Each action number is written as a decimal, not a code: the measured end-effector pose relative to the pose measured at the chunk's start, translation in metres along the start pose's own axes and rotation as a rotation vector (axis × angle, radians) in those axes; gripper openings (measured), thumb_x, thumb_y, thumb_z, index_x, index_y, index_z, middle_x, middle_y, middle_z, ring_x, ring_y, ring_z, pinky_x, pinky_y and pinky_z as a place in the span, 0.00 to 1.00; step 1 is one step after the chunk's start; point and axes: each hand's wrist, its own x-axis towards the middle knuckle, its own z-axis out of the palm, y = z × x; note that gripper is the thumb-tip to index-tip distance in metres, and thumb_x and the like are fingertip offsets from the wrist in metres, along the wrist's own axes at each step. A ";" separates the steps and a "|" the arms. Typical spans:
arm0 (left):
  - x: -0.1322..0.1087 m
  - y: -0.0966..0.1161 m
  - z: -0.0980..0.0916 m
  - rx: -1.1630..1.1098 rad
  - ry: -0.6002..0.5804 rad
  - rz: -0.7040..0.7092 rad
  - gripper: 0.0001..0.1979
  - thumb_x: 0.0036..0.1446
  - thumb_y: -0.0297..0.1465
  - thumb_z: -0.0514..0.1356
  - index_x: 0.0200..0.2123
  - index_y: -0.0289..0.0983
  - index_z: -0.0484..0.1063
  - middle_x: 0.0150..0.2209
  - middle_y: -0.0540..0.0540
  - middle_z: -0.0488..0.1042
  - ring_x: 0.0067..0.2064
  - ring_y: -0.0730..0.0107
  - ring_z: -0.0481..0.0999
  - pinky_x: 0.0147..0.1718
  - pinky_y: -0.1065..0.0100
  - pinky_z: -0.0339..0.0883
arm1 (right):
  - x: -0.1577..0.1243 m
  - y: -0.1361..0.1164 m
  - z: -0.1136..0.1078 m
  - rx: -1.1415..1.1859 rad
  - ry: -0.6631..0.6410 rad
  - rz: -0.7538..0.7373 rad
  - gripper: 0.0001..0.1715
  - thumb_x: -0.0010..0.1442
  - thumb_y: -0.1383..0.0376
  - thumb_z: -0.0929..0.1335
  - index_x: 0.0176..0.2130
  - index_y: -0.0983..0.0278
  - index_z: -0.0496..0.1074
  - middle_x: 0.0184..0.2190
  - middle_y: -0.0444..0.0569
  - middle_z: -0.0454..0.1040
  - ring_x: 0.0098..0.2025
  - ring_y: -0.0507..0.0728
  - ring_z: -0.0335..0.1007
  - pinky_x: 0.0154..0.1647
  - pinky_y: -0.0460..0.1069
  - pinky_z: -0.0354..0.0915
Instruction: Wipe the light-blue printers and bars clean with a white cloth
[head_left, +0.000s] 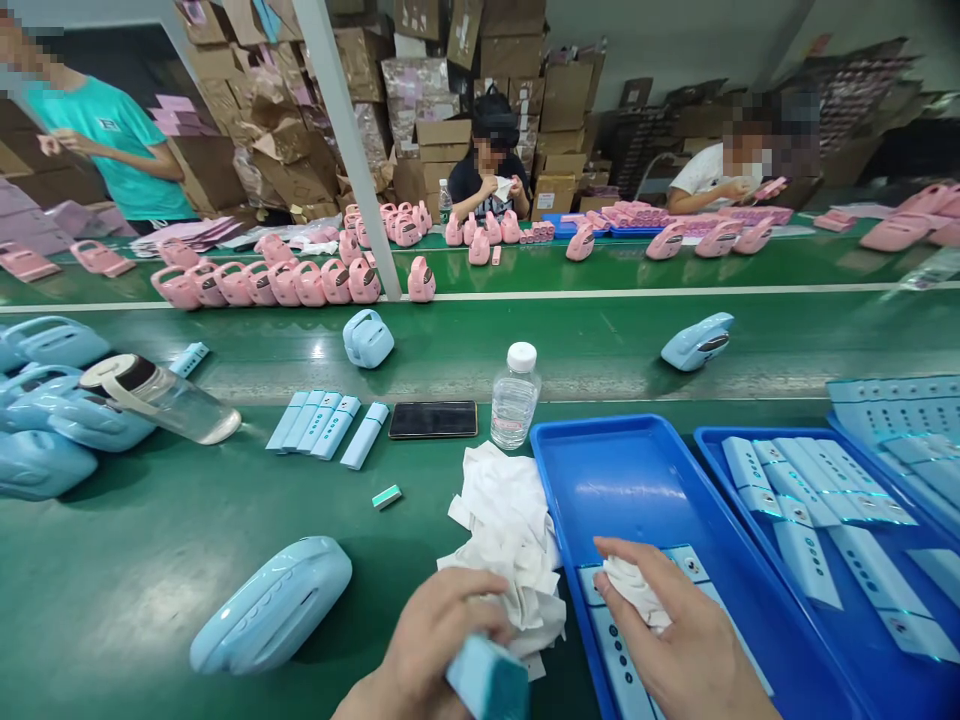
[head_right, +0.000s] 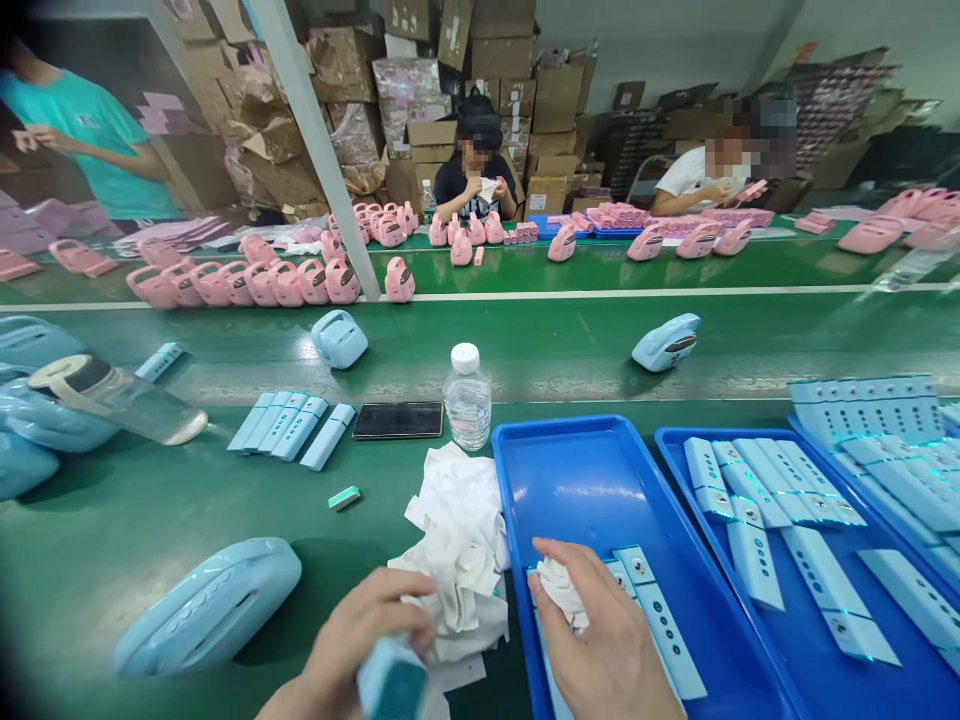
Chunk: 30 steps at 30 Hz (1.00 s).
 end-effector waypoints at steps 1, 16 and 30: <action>0.003 0.001 -0.003 -0.017 0.067 -0.132 0.11 0.64 0.24 0.62 0.46 0.44 0.74 0.50 0.42 0.82 0.50 0.61 0.83 0.48 0.65 0.75 | 0.003 -0.008 0.002 0.025 -0.024 -0.007 0.19 0.73 0.48 0.65 0.58 0.47 0.73 0.59 0.46 0.76 0.60 0.64 0.75 0.46 0.53 0.80; 0.026 0.003 -0.007 -0.303 0.047 -0.481 0.07 0.59 0.27 0.67 0.42 0.42 0.79 0.45 0.46 0.84 0.50 0.58 0.82 0.52 0.64 0.73 | -0.008 0.010 0.006 -0.176 -0.196 -0.216 0.23 0.71 0.54 0.66 0.60 0.56 0.77 0.62 0.56 0.76 0.56 0.69 0.80 0.46 0.56 0.82; 0.066 0.053 0.026 -0.567 0.272 -1.010 0.27 0.63 0.54 0.63 0.52 0.39 0.82 0.44 0.36 0.85 0.49 0.44 0.83 0.43 0.53 0.78 | 0.041 -0.118 0.036 0.754 0.169 -0.219 0.26 0.69 0.47 0.70 0.61 0.53 0.74 0.63 0.51 0.73 0.67 0.69 0.66 0.66 0.62 0.65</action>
